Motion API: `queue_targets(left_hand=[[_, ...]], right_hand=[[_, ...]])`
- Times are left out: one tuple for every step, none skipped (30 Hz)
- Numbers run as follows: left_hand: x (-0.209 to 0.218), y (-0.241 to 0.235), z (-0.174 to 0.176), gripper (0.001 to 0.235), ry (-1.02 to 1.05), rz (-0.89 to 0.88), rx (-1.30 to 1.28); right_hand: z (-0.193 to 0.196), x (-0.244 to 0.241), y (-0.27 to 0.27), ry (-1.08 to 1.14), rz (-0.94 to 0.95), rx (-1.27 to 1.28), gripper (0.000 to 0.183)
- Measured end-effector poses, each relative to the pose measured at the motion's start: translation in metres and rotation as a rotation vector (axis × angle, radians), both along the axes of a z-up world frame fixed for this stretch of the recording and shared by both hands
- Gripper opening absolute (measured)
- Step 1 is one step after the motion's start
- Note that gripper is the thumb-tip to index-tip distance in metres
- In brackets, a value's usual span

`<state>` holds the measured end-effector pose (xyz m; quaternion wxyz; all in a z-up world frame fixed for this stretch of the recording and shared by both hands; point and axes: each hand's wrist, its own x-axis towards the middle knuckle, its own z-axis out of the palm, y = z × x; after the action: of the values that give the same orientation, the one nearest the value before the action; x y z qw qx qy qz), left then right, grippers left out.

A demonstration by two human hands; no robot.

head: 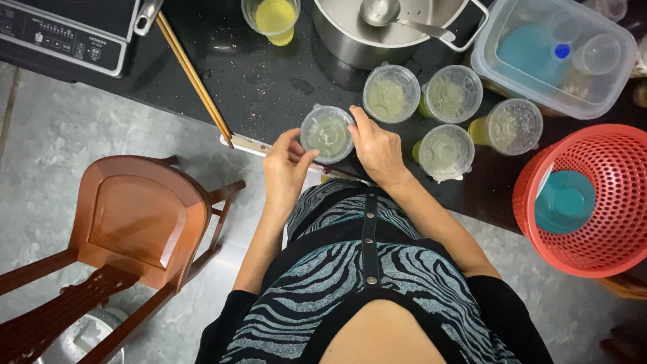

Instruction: The person ladles a yellow-green liquid from a metal pot into several small plastic cups, then places lids on each cup and wipes the rim with a tissue. The cups are arranged on a countertop next to a red basket and a plastic container.

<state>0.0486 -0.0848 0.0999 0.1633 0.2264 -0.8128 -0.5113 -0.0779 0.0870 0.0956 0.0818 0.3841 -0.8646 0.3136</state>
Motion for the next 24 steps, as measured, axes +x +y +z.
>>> queue_targets(left_hand=[[-0.001, -0.001, 0.000, 0.045, 0.010, -0.001, -0.039], [-0.002, -0.001, -0.001, 0.044, 0.012, 0.001, 0.000], [-0.003, -0.001, -0.002, 0.042, 0.011, 0.004, 0.039], [-0.003, -0.001, -0.003, 0.040, 0.010, 0.006, 0.079], [-0.003, -0.001, -0.004, 0.041, 0.008, 0.022, 0.087], [-0.004, -0.001, -0.005, 0.042, 0.006, 0.038, 0.096], [-0.004, 0.000, -0.006, 0.043, 0.004, 0.056, 0.105], [-0.004, -0.001, -0.007, 0.042, 0.002, 0.056, 0.201], [-0.003, 0.000, -0.008, 0.041, -0.004, 0.057, 0.299], [-0.002, 0.000, -0.009, 0.040, -0.009, 0.058, 0.397], [-0.001, 0.000, -0.011, 0.038, -0.005, 0.051, 0.442], [0.000, 0.001, -0.013, 0.036, -0.001, 0.044, 0.486], [0.001, 0.001, -0.015, 0.034, 0.007, 0.037, 0.528], [0.002, 0.001, -0.016, 0.032, 0.002, 0.048, 0.522], [0.002, 0.002, -0.018, 0.030, 0.001, 0.058, 0.516], [0.002, 0.002, -0.020, 0.029, 0.000, 0.067, 0.510], [0.001, 0.002, -0.022, 0.027, 0.009, 0.068, 0.521], [0.002, 0.002, -0.024, 0.026, 0.018, 0.068, 0.531], [0.002, 0.001, -0.028, 0.025, 0.026, 0.068, 0.540], [0.002, 0.000, -0.032, 0.023, 0.043, 0.056, 0.617], [0.002, -0.002, -0.037, 0.021, 0.062, 0.043, 0.693], [0.002, -0.003, -0.042, 0.019, 0.080, 0.029, 0.769], [0.002, -0.004, -0.048, 0.018, 0.098, 0.038, 0.809], [0.001, -0.004, -0.055, 0.017, 0.116, 0.048, 0.849]], right_hand=[[-0.001, 0.000, -0.001, -0.011, 0.003, 0.013, 0.039], [-0.001, -0.001, -0.001, -0.022, 0.005, 0.025, 0.039], [-0.001, 0.000, 0.000, -0.034, 0.007, 0.038, 0.038], [-0.001, 0.001, 0.000, -0.055, 0.001, 0.025, 0.039], [0.000, 0.003, 0.001, -0.077, -0.004, 0.013, 0.040], [0.001, 0.003, 0.001, -0.099, -0.010, 0.000, 0.041], [0.003, 0.004, 0.002, -0.253, -0.021, -0.031, 0.042], [0.006, 0.004, 0.003, -0.407, -0.030, -0.061, 0.043], [0.008, 0.005, 0.005, -0.564, -0.040, -0.089, 0.045], [0.009, 0.005, 0.006, -0.635, -0.021, -0.146, 0.045], [0.009, 0.005, 0.007, -0.709, -0.002, -0.201, 0.046], [0.009, 0.006, 0.007, -0.784, 0.016, -0.257, 0.046], [0.009, 0.007, 0.008, -0.788, 0.021, -0.269, 0.045], [0.008, 0.007, 0.008, -0.792, 0.027, -0.281, 0.045], [0.007, 0.007, 0.007, -0.791, 0.032, -0.294, 0.044], [0.007, 0.006, 0.007, -0.799, 0.033, -0.293, 0.043], [0.005, 0.006, 0.007, -0.805, 0.033, -0.293, 0.043], [0.004, 0.006, 0.008, -0.812, 0.033, -0.294, 0.042], [0.001, 0.006, 0.008, -0.848, 0.026, -0.290, 0.040], [-0.001, 0.006, 0.008, -0.885, 0.018, -0.287, 0.038], [-0.004, 0.005, 0.008, -0.919, 0.010, -0.285, 0.037], [-0.008, 0.004, 0.008, -0.924, 0.019, -0.304, 0.035], [-0.011, 0.004, 0.008, -0.931, 0.025, -0.323, 0.033], [-0.015, 0.005, 0.009, -0.938, 0.031, -0.341, 0.032]])
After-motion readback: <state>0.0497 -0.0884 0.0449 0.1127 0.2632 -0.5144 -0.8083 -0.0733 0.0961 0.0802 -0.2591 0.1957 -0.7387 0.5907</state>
